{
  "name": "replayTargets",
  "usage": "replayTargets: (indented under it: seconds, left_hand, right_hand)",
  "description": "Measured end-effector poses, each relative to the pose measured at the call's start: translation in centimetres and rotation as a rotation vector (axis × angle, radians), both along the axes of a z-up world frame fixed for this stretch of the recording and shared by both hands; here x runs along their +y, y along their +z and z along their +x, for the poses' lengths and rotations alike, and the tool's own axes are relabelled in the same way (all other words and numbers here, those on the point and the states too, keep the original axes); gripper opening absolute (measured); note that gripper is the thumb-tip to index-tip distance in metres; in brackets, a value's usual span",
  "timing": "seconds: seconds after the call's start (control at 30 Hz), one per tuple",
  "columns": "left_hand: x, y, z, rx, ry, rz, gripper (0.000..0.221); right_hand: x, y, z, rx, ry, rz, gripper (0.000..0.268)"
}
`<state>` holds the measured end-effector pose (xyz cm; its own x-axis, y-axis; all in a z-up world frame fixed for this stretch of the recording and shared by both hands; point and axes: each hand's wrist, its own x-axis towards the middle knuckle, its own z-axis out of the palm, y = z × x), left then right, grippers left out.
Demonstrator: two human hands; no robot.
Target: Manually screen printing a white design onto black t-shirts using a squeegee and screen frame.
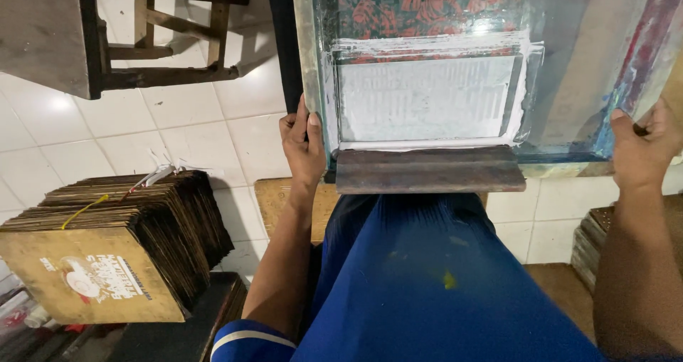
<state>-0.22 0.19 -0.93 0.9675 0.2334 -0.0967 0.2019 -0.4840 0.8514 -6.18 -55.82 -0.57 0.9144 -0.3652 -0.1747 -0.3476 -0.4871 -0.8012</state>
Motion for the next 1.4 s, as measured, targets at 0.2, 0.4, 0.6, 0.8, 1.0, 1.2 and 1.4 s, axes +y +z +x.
replayTargets:
  seconds: [0.2,0.4,0.6,0.8,1.0,1.2,1.4]
  left_hand:
    - [-0.1,0.5,0.1,0.033,-0.002,0.007,0.048]
    - [0.3,-0.3,-0.2,-0.011,-0.030,0.019,0.047]
    - [0.2,-0.2,-0.1,-0.015,-0.032,0.055,0.048]
    - [-0.1,-0.8,-0.2,-0.163,-0.006,-0.045,0.043]
    - [0.7,-2.3,-0.6,-0.143,-0.030,0.021,0.044]
    - [0.4,-1.6,-0.3,-0.192,0.001,-0.021,0.042]
    - [0.5,-2.1,-0.3,-0.184,-0.014,0.012,0.042]
  right_hand:
    - [0.7,1.2,0.2,0.042,0.004,-0.095,0.025]
    - [0.7,0.8,0.1,0.103,-0.110,-0.068,0.022]
    - [2.2,1.2,1.4,-0.133,0.030,-0.136,0.041]
    - [20.4,9.7,2.4,-0.206,0.349,-0.078,0.038]
    - [26.8,6.6,-0.9,-0.165,0.992,-0.525,0.042]
    - [28.9,9.3,3.1,-0.143,0.893,-0.699,0.018]
    - [25.5,4.0,6.7,-0.035,1.006,-0.638,0.031]
